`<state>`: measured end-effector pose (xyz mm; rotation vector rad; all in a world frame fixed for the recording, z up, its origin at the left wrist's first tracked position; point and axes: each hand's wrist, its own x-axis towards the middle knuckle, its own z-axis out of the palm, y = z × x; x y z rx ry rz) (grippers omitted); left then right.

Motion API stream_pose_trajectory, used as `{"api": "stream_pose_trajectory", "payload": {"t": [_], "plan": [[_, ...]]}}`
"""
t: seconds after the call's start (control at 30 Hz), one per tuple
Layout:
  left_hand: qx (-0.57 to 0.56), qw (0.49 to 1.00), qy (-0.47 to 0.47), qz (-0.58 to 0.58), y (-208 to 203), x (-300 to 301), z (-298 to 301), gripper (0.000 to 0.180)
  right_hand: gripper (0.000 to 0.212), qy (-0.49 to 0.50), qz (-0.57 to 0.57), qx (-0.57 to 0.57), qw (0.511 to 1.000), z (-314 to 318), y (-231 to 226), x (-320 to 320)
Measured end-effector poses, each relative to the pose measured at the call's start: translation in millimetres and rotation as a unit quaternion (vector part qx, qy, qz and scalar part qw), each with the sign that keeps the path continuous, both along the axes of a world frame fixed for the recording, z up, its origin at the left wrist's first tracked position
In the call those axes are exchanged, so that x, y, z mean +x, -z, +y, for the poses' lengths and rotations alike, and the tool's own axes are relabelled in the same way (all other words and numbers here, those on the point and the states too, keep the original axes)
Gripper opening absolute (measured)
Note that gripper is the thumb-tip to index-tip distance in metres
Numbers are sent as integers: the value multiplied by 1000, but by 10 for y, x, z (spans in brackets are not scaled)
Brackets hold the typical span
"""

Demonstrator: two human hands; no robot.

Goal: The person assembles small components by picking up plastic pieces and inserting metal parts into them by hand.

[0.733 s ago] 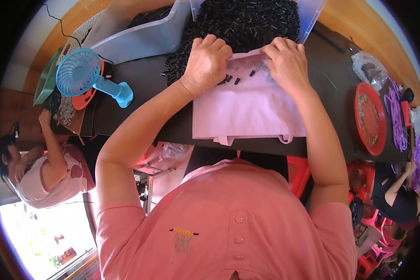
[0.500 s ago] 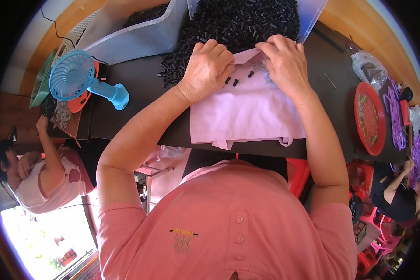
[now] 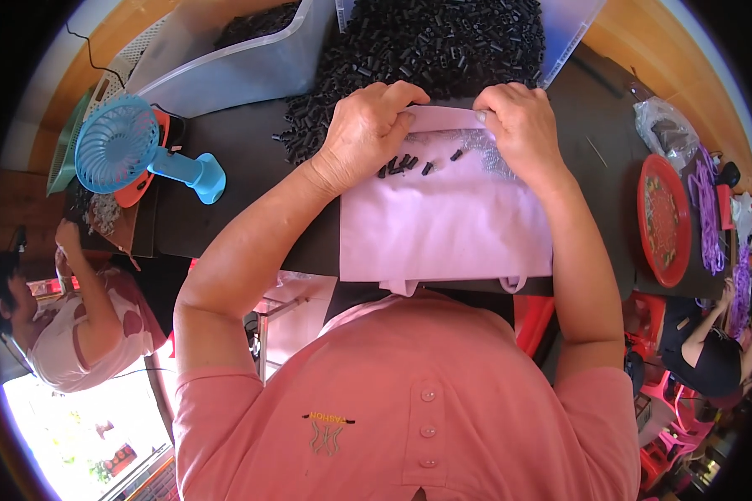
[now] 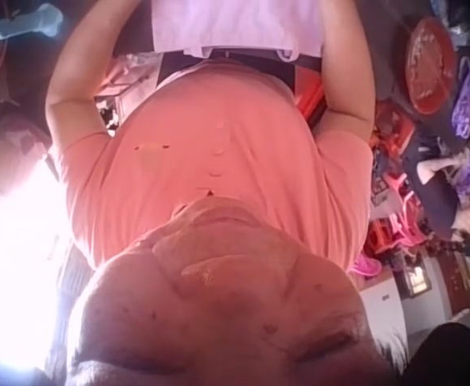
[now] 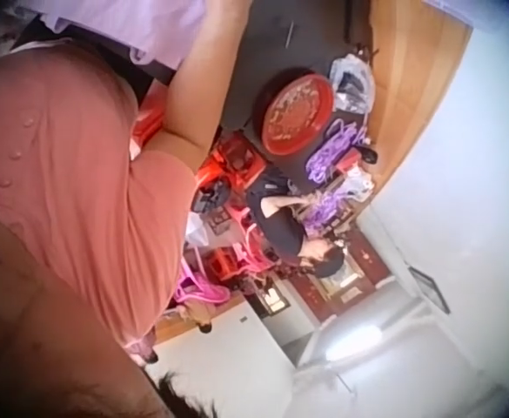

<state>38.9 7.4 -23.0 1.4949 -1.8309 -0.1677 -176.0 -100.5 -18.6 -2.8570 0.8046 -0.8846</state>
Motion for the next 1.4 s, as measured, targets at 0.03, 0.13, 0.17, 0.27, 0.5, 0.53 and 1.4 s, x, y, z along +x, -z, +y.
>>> {"api": "stream_pose_trajectory", "payload": {"t": [0.03, 0.13, 0.17, 0.27, 0.5, 0.53, 1.4], "plan": [[-13, 1000, 0, -14, -5, -7, -1, 16, 4, 7, 11, 8, 1000, -3, 9, -9], [-56, 996, 13, -73, 39, 32, -54, 14, 5, 25, 33, 8, 999, -8, 31, 5], [-85, 989, 27, -119, 55, 39, -76, 14, 7, 35, 41, 0, 999, -8, 42, 12], [-104, 975, -4, -197, 87, -11, -95, 14, 12, 34, -2, -61, 998, 16, 14, 60], [-215, 946, -26, -243, 65, -55, -100, 8, 13, -16, -1, -185, 983, 87, -3, 112], [-215, 946, -26, -243, 51, -62, -79, 8, 13, -16, -1, -185, 983, 97, 0, 105], [-141, 961, -4, -236, 38, -67, -15, 17, 15, 13, 91, -134, 987, 173, -3, 82]]}}
